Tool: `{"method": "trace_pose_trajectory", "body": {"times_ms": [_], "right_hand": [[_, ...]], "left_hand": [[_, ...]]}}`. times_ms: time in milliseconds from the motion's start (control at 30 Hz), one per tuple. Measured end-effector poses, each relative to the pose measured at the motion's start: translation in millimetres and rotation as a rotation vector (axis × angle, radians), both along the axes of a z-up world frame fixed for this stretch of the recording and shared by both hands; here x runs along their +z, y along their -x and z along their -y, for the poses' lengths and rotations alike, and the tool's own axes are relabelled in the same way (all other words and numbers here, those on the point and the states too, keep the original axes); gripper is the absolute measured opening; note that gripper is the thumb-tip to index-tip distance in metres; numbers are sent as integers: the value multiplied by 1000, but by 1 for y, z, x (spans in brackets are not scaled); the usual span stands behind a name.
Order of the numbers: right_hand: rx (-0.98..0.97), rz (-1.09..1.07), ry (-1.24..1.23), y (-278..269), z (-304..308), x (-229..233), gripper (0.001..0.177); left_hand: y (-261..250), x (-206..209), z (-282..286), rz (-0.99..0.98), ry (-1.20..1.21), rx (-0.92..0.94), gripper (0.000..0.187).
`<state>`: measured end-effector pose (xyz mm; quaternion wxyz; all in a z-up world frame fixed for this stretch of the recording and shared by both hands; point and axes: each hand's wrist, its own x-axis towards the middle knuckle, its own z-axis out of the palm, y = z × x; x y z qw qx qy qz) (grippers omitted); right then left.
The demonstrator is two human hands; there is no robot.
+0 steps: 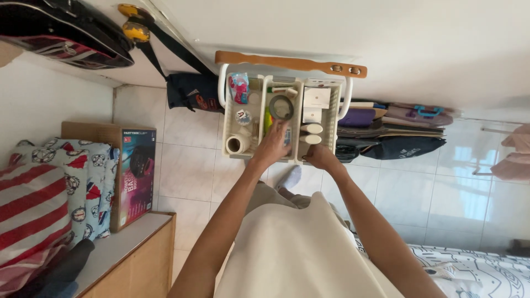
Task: Folding clothes and organizing various household and personal items within a tiered storage cart.
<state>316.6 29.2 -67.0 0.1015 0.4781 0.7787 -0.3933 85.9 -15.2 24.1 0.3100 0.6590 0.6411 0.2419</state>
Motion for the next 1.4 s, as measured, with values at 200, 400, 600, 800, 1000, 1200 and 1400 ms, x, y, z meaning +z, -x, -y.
{"method": "trace_pose_trajectory", "body": {"times_ms": [200, 400, 600, 800, 1000, 1200, 1400], "right_hand": [[-96, 11, 83, -3, -1, 5, 29], [-196, 28, 86, 10, 4, 24, 40], [-80, 88, -35, 15, 3, -41, 43], [881, 319, -669, -34, 7, -222, 13], [96, -78, -213, 3, 3, -136, 22], [80, -31, -324, -22, 15, -183, 23], [-371, 238, 59, 17, 10, -71, 47]], "left_hand": [[37, -14, 19, 24, 43, 81, 53], [86, 25, 17, 68, -106, 214, 37], [104, 17, 18, -40, 5, 143, 30], [86, -5, 8, -86, 87, -10, 35], [50, -8, 1, -486, -5, -154, 30], [22, -69, 16, -685, 103, -63, 29], [19, -39, 1, -902, 149, -227, 24]]}}
